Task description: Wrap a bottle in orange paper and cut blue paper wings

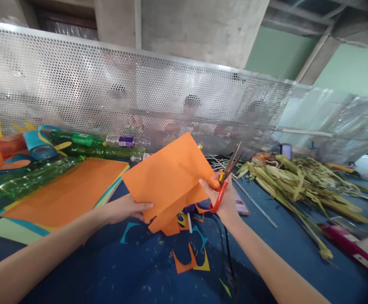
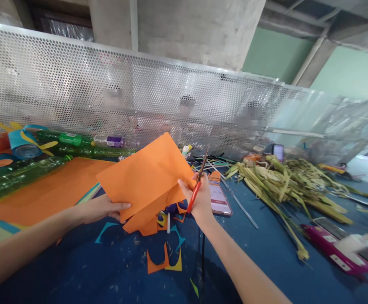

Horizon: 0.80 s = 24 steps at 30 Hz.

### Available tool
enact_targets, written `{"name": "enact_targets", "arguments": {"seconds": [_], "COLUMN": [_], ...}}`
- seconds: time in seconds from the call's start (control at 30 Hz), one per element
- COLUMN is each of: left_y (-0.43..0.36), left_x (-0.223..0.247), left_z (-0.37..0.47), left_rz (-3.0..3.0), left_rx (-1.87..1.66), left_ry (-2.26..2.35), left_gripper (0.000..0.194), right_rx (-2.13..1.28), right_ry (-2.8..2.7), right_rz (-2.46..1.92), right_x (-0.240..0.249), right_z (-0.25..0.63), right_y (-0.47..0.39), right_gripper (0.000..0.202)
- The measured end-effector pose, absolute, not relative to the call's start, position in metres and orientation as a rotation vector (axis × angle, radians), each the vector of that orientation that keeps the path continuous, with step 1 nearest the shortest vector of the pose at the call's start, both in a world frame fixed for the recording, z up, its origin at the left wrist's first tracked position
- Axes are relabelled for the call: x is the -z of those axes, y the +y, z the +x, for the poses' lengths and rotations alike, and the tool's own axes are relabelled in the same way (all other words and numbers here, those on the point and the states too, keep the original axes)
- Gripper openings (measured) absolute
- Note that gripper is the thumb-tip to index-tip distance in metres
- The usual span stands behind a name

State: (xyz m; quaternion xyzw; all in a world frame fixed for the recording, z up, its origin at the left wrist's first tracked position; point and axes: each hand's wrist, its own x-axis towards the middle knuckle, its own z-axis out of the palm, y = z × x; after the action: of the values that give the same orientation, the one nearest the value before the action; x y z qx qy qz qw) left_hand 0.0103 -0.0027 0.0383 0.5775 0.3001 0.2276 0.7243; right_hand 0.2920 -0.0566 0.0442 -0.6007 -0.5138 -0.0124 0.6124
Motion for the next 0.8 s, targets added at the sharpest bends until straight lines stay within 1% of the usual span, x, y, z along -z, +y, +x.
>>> {"name": "enact_targets", "arguments": {"seconds": [0.1, 0.27, 0.4, 0.5, 0.63, 0.67, 0.7, 0.77, 0.8], "left_y": [-0.001, 0.001, 0.006, 0.010, 0.008, 0.006, 0.004, -0.001, -0.003], "left_x": [-0.041, -0.044, -0.041, -0.038, -0.040, -0.041, -0.042, -0.045, -0.047], "left_z": [0.008, 0.007, 0.010, 0.014, 0.020, 0.022, 0.023, 0.025, 0.027], "left_rz": [1.271, 1.282, 1.114, 0.995, 0.934, 0.923, 0.911, 0.886, 0.876], "left_rx": [-0.527, -0.497, -0.646, -0.773, -0.903, -0.922, -0.944, -0.990, -1.010], "left_ry": [0.656, 0.617, 0.630, 0.630, 0.652, 0.651, 0.638, 0.578, 0.541], "left_gripper": [0.031, 0.023, 0.026, 0.031, 0.039, 0.039, 0.039, 0.037, 0.037], "right_rx": [0.005, -0.052, -0.139, -0.375, -0.909, -0.962, -1.000, -1.047, -1.065], "right_ry": [-1.160, -1.136, -1.108, -1.138, -1.375, -1.412, -1.443, -1.490, -1.511], "right_rz": [-1.403, -1.323, -1.281, -1.301, -1.278, -1.281, -1.280, -1.282, -1.284], "right_x": [-0.046, -0.047, -0.054, -0.056, -0.046, -0.043, -0.039, -0.035, -0.034], "right_z": [0.291, 0.288, 0.284, 0.273, 0.243, 0.235, 0.229, 0.219, 0.216], "right_y": [-0.055, -0.057, -0.063, -0.071, -0.088, -0.093, -0.099, -0.109, -0.113], "right_gripper": [0.038, 0.034, 0.029, 0.033, 0.044, 0.044, 0.041, 0.026, 0.023]}}
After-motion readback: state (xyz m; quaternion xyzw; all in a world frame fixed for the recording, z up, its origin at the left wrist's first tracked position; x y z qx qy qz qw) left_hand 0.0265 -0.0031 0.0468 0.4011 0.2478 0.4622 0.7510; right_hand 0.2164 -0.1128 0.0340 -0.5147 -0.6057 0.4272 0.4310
